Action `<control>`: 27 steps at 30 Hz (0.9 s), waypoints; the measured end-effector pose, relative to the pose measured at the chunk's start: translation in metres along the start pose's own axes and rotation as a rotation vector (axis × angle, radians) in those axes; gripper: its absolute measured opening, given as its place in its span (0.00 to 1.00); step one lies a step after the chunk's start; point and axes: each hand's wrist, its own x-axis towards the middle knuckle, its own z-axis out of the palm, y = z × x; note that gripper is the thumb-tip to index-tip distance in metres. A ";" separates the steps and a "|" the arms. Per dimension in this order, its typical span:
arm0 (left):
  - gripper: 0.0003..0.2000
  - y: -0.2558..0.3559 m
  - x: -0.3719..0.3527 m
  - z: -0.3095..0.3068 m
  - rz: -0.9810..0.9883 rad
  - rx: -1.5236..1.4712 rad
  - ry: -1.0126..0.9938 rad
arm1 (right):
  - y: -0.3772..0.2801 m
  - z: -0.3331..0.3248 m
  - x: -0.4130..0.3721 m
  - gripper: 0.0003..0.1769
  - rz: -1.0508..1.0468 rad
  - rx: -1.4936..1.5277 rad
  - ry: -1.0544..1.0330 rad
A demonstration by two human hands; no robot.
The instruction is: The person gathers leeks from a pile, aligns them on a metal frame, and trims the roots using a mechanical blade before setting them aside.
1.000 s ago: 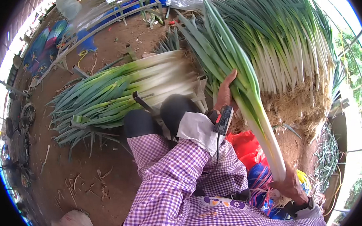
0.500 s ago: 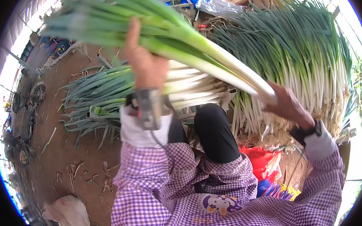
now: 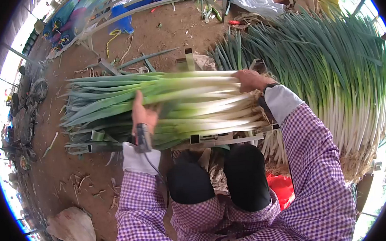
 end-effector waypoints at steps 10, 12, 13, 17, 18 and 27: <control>0.23 0.018 -0.024 0.013 -0.154 0.693 -0.030 | 0.042 0.031 0.029 0.37 0.121 -0.018 0.029; 0.21 0.014 -0.025 -0.005 -0.219 0.766 -0.041 | 0.044 0.034 0.026 0.35 0.118 -0.026 0.019; 0.17 0.009 -0.040 0.005 -0.177 0.895 -0.001 | 0.047 0.033 0.027 0.33 0.116 -0.031 0.021; 0.15 -0.008 -0.056 0.018 0.586 1.583 -0.180 | 0.059 0.037 0.022 0.28 -0.086 0.017 0.130; 0.17 -0.007 -0.059 0.026 0.797 1.678 -0.216 | 0.051 0.026 0.012 0.28 -0.073 0.125 0.128; 0.23 0.009 0.005 0.040 1.360 2.123 -0.376 | 0.046 0.040 0.007 0.18 0.057 0.216 0.503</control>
